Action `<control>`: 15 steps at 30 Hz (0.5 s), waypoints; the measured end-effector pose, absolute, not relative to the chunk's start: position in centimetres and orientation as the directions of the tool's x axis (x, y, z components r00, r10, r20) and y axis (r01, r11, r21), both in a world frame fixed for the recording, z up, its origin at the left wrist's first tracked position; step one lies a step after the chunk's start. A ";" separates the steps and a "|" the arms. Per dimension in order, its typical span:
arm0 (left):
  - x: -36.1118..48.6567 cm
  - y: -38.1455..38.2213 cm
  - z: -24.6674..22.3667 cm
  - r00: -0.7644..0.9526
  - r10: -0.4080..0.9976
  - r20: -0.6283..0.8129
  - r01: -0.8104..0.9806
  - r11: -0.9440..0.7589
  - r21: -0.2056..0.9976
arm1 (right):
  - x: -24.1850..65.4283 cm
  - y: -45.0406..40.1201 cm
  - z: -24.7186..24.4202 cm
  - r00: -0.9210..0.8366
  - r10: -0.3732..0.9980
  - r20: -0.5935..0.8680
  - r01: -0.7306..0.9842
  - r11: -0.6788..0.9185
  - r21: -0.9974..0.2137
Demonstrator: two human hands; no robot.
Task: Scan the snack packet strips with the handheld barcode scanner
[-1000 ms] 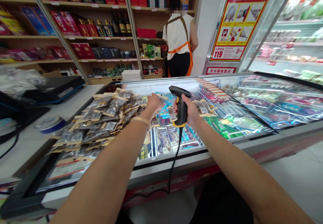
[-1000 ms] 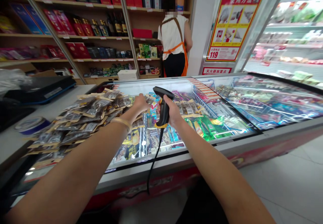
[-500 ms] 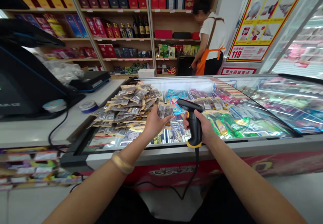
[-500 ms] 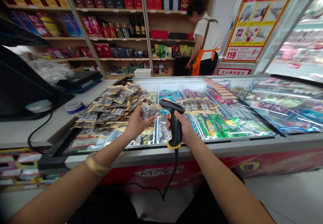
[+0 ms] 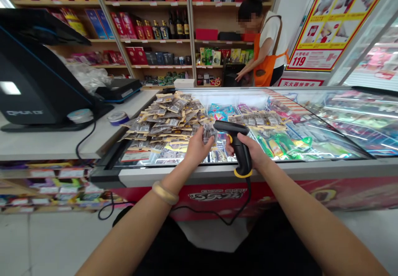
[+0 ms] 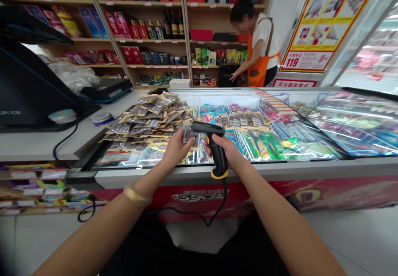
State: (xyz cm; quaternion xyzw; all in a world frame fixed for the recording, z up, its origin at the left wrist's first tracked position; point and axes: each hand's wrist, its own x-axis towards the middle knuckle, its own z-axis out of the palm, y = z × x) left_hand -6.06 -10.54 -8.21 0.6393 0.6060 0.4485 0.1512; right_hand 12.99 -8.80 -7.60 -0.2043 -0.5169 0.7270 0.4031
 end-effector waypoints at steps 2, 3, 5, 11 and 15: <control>-6.0 -10.5 -8.2 -0.135 0.908 0.397 0.653 -0.219 0.725 | 13.1 -8.8 -7.5 -0.612 0.783 0.110 -0.351 -0.144 -0.925; -6.0 -10.5 -8.3 -0.135 0.906 0.402 0.656 -0.222 0.721 | 13.1 -8.8 -7.5 -0.618 0.780 0.102 -0.338 -0.146 -0.930; -6.0 -10.4 -8.4 -0.133 0.901 0.414 0.658 -0.232 0.717 | 13.1 -8.8 -7.5 -0.620 0.780 0.086 -0.317 -0.149 -0.937; -6.1 -10.2 -8.8 -0.117 0.897 0.426 0.644 -0.258 0.721 | 13.1 -8.7 -7.6 -0.610 0.790 0.064 -0.290 -0.148 -0.945; -6.0 -10.2 -8.8 -0.108 0.898 0.427 0.634 -0.268 0.725 | 13.1 -8.7 -7.5 -0.608 0.790 0.077 -0.299 -0.137 -0.944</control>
